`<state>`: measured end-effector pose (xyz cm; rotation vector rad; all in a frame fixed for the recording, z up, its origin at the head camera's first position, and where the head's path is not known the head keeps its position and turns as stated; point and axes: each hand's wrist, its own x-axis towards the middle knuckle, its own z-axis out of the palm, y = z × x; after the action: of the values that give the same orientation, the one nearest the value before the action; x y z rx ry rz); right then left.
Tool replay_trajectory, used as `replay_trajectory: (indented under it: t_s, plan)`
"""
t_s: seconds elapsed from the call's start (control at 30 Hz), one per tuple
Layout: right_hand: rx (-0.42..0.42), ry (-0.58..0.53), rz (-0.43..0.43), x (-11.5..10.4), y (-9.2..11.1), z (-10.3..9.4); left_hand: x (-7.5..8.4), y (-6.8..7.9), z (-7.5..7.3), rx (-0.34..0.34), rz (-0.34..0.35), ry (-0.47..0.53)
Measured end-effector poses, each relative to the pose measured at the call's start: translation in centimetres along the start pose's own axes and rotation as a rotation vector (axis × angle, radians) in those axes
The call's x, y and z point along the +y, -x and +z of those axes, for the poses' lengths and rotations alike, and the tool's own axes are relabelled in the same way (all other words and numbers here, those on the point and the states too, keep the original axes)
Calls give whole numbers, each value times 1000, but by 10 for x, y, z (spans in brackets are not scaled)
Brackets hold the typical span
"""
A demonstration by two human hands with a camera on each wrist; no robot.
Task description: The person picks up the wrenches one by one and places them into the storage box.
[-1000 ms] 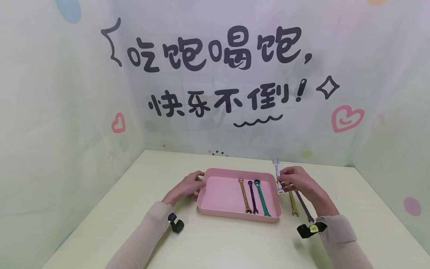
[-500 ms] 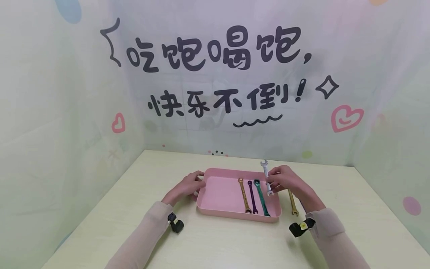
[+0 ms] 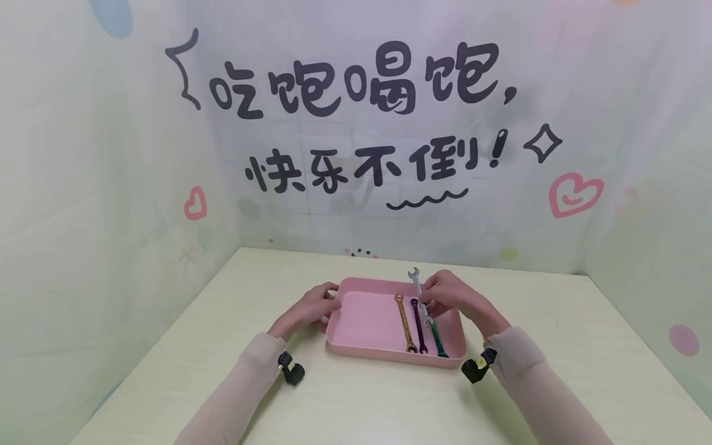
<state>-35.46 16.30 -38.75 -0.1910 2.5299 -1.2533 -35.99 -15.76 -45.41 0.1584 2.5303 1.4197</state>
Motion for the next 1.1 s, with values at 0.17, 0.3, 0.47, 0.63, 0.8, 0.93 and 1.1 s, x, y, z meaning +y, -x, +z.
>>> replay_trajectory:
  t_s: [0.17,0.3,0.47,0.63,0.8,0.93,1.1]
  plan:
    - [-32,31,-25,-7,-6,7,0,0,0,5,3,0]
    - [-50,61,-32,-10,-9,12,0,-1,1,5,0,-3]
    - [-70,98,-32,-16,-13,18,0,-2,1,5,-8,-7]
    - [-95,91,-20,-18,-16,24,2,-1,1,7,-11,-6]
    - [-128,73,13,-18,-21,30,1,-1,1,11,-24,-13]
    - [-135,81,22,-19,-24,34,1,-1,1,9,-25,-12]
    - [-138,109,35,-23,-24,38,1,-2,1,8,-26,-10]
